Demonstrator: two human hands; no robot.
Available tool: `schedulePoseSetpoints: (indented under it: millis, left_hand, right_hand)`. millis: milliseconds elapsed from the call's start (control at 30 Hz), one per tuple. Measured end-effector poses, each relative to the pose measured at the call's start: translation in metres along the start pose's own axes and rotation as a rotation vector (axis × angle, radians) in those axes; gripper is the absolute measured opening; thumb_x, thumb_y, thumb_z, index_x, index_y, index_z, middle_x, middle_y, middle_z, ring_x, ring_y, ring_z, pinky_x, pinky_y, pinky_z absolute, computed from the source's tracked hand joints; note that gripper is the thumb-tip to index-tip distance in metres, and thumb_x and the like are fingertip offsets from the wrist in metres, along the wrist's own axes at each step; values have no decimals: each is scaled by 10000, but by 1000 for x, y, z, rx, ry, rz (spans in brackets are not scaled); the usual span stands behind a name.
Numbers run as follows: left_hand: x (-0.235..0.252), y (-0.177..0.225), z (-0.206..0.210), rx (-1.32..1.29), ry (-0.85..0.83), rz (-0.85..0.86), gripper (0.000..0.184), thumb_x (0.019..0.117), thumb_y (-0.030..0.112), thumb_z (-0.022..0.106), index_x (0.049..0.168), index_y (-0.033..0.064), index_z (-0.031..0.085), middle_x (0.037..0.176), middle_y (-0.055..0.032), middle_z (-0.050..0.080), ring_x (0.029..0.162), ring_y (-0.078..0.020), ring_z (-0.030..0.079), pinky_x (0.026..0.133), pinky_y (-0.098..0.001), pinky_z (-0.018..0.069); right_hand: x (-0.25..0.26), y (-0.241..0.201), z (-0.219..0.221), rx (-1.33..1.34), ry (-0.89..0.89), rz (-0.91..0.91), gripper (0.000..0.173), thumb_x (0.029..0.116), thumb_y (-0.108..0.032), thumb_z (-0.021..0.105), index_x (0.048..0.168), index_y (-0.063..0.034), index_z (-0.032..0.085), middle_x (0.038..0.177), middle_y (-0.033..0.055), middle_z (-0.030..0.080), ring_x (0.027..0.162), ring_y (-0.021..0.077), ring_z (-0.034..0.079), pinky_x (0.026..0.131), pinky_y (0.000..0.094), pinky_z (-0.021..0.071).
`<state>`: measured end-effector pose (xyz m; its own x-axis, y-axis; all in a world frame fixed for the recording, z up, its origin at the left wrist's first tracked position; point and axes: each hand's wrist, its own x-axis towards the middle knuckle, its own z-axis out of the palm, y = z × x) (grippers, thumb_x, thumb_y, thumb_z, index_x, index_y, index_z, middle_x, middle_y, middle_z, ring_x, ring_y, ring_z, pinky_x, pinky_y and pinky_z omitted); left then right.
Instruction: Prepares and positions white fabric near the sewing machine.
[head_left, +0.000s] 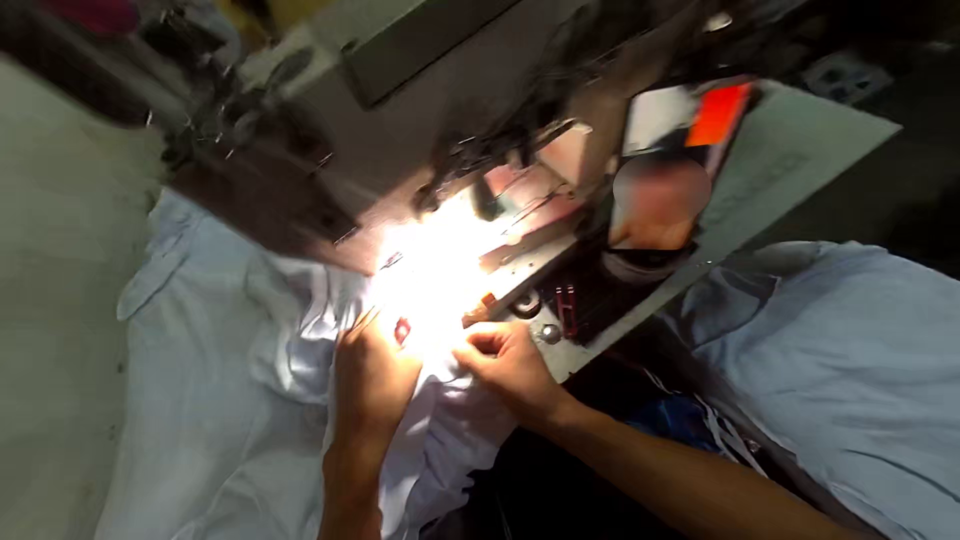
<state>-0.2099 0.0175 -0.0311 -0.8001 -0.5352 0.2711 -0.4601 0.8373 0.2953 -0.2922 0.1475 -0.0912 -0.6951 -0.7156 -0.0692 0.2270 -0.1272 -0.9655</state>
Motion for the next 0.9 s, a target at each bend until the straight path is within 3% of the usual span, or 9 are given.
schedulePoseSetpoints:
  millis: [33, 100, 167, 300, 400, 467, 567, 767, 900]
  left_hand:
    - [-6, 7, -5, -19, 6, -30, 249, 906, 200, 668, 817, -33, 675, 724, -134, 617, 701, -286, 610, 689, -525, 481]
    - [-22, 25, -18, -66, 64, -101, 354, 917, 334, 690, 778, 12, 641, 646, -18, 523, 591, -118, 491, 578, -345, 410]
    - [-40, 37, -26, -141, 109, -154, 341, 906, 367, 710, 778, 61, 632, 620, 78, 475, 537, 25, 411, 520, -190, 343]
    - [-70, 41, -14, -365, 76, -269, 199, 848, 208, 811, 841, 55, 683, 662, 79, 616, 551, 67, 526, 533, -135, 435]
    - [-90, 43, -4, -577, 43, -392, 145, 843, 77, 801, 936, 42, 697, 693, 61, 689, 534, 36, 594, 491, -146, 484]
    - [-99, 47, 4, -731, 41, -453, 93, 901, 29, 726, 987, 25, 693, 690, 45, 708, 502, 12, 595, 449, -151, 475]
    - [-104, 52, 15, -835, 68, -478, 115, 986, 96, 628, 906, 57, 701, 676, 67, 664, 449, 26, 500, 414, -132, 411]
    - [-98, 51, 23, -1109, 35, -530, 122, 948, 86, 654, 844, 75, 716, 604, 46, 616, 424, 17, 437, 391, -141, 350]
    - [-95, 54, 15, -1197, 5, -491, 317, 1004, 80, 493, 777, 117, 712, 552, 75, 569, 405, 33, 416, 379, -126, 341]
  right_hand:
    - [-5, -3, -3, -12, -20, 16, 75, 905, -77, 687, 867, -12, 695, 655, -44, 593, 559, -15, 509, 541, 179, 433]
    - [-13, -13, -13, -60, -83, 6, 289, 915, -81, 699, 1179, 7, 622, 730, -4, 628, 600, 27, 546, 593, 214, 473]
    - [-18, -18, -22, -163, -170, -86, 416, 951, -96, 639, 1335, 36, 548, 799, 43, 625, 661, 80, 565, 645, 255, 495]
    - [-29, -25, -36, -447, -485, -275, 246, 1004, -48, 505, 1079, 73, 705, 922, 181, 700, 842, 237, 669, 800, 399, 532]
    - [-48, -28, -44, -701, -563, -360, 253, 1005, -97, 530, 1137, 4, 720, 1003, 175, 681, 908, 309, 676, 776, 500, 537]
    - [-56, -24, -47, -816, -474, -492, 224, 1004, -137, 571, 1106, -42, 746, 980, 155, 688, 872, 300, 689, 704, 479, 550]
    - [-55, -14, -45, -898, -329, -685, 179, 978, -114, 593, 994, -74, 767, 895, 124, 671, 818, 270, 680, 610, 405, 537]
    - [-51, -14, -45, -1004, -222, -991, 161, 922, -47, 625, 898, -115, 769, 1009, 101, 700, 922, 241, 665, 648, 322, 533]
    - [-50, -31, -52, -1060, -242, -1074, 189, 980, -59, 561, 906, -92, 730, 1074, 105, 719, 963, 239, 674, 669, 318, 526]
